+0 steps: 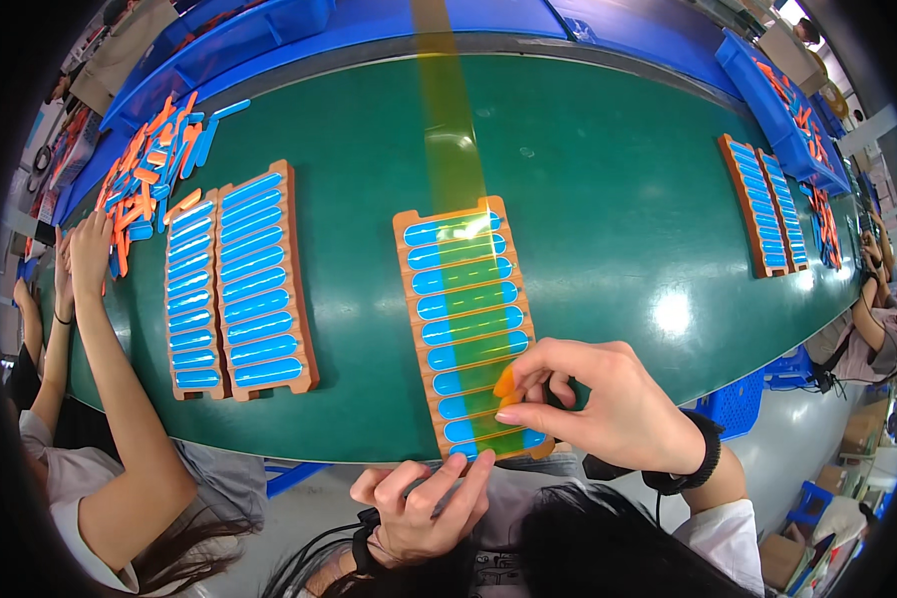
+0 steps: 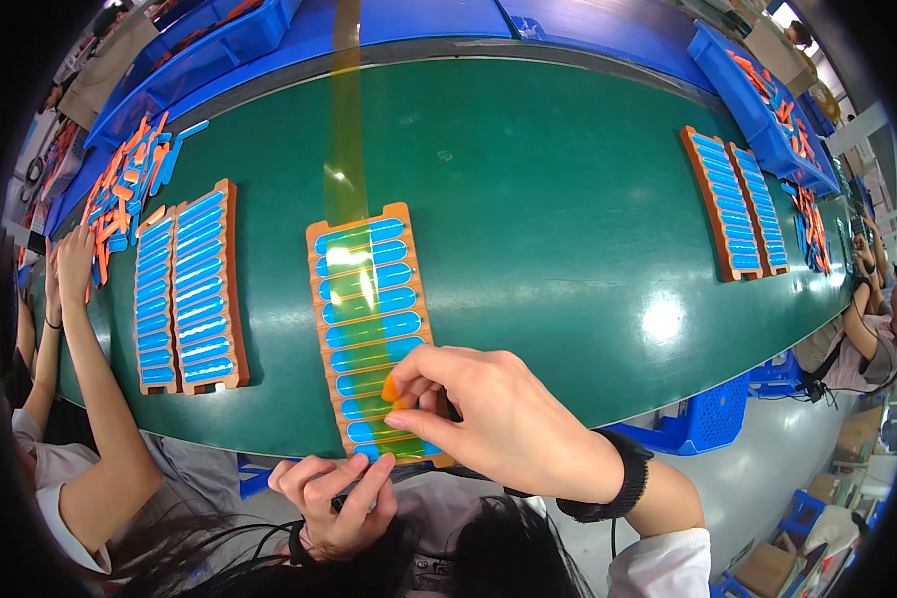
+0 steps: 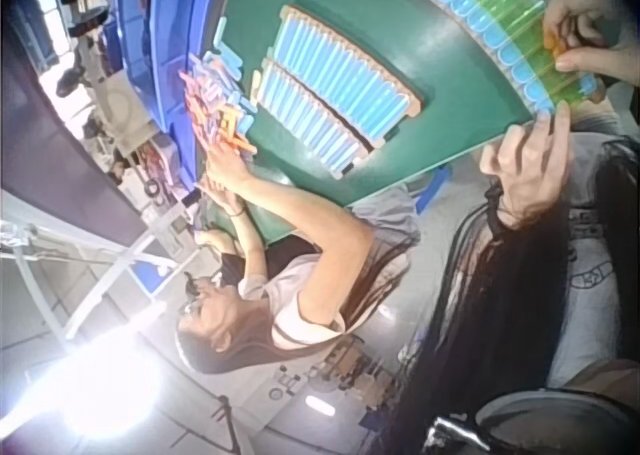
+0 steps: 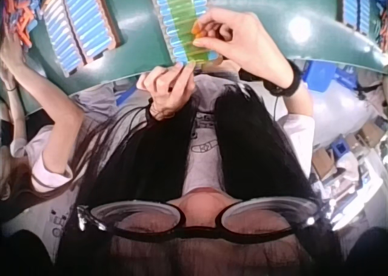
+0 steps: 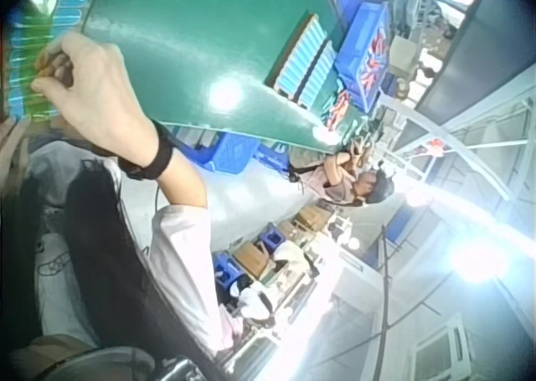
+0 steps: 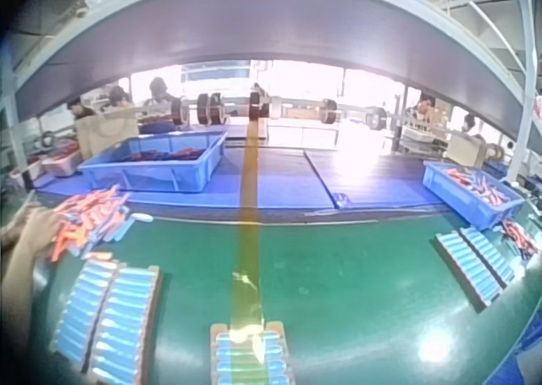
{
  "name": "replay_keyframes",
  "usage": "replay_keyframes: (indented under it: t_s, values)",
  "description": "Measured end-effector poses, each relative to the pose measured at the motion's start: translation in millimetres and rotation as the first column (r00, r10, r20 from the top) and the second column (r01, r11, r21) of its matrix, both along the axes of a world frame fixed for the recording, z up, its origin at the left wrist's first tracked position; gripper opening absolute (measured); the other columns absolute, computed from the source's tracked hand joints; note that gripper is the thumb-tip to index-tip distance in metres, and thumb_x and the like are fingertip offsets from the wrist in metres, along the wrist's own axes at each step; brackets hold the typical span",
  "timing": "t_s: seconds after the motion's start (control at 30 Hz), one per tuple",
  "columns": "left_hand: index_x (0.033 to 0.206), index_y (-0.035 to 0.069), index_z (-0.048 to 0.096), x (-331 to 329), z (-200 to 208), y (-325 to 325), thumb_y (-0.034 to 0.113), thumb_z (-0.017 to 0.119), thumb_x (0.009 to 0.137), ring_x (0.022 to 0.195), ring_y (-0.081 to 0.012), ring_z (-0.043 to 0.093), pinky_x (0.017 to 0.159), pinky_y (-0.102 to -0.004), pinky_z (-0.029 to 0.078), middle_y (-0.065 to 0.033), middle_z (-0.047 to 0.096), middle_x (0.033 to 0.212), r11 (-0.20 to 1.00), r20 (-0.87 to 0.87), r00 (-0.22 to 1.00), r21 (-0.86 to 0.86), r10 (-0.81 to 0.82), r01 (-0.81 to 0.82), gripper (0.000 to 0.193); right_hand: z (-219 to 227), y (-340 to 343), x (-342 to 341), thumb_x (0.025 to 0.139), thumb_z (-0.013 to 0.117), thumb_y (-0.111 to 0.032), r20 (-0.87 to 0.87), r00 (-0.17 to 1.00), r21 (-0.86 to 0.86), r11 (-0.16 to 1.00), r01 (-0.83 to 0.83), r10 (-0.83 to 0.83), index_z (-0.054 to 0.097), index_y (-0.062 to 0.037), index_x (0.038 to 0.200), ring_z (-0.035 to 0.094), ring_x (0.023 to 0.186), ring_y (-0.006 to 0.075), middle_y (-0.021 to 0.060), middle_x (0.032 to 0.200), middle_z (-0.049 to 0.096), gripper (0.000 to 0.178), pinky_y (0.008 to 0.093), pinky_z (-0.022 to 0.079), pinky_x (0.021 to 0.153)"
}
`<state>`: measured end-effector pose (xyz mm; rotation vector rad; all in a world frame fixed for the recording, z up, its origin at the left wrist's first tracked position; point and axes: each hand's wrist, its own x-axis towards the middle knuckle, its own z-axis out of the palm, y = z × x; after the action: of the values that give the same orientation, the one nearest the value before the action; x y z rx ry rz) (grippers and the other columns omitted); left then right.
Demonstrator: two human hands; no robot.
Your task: Assembling small blue and orange components onto a tray on an assembly line.
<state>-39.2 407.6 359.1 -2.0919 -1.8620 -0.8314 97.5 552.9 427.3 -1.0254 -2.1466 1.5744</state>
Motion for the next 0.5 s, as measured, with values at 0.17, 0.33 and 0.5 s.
replay_keyframes:
  t_s: [0.17,0.33,0.5]
  values:
    - [0.086,0.023,0.062,2.1,0.0,0.7,0.007,0.06,0.056,0.079,-0.0155,0.041,0.07,-0.0349,0.028,0.0066,0.046,0.091,1.0,-0.004,1.0,-0.011,-0.004,0.004,0.034,0.5,-3.1,-0.2,0.073,0.064,-0.01,0.046,0.996,0.124,0.989,-0.084,0.079,0.047,-0.001,0.091,0.054,0.065,0.0187,0.0087,0.08,0.05,0.026,0.0291,0.044,0.052]
    - [0.087,0.022,0.062,1.8,-2.4,1.5,0.005,0.058,0.055,0.079,-0.0156,0.042,0.069,-0.0349,0.027,0.0065,0.047,0.09,1.0,0.037,0.999,0.016,-0.017,0.016,0.036,-3.9,-7.9,-0.3,0.072,0.065,-0.011,0.017,0.998,0.237,0.969,-0.062,0.06,0.045,-0.0017,0.094,0.05,0.063,0.0196,0.0081,0.087,0.049,0.031,0.0293,0.045,0.053]
    - [0.09,0.023,0.063,-1.7,-8.0,-0.3,0.015,0.061,0.058,0.082,-0.0111,0.041,0.073,-0.0319,0.024,0.0095,0.048,0.098,0.998,0.049,0.998,0.03,-0.048,0.046,0.033,0.0,-6.0,2.5,0.073,0.064,-0.01,0.035,0.996,0.115,0.99,-0.085,0.082,0.046,-0.0019,0.096,0.047,0.059,0.0173,0.0076,0.082,0.051,0.03,0.0286,0.045,0.054]
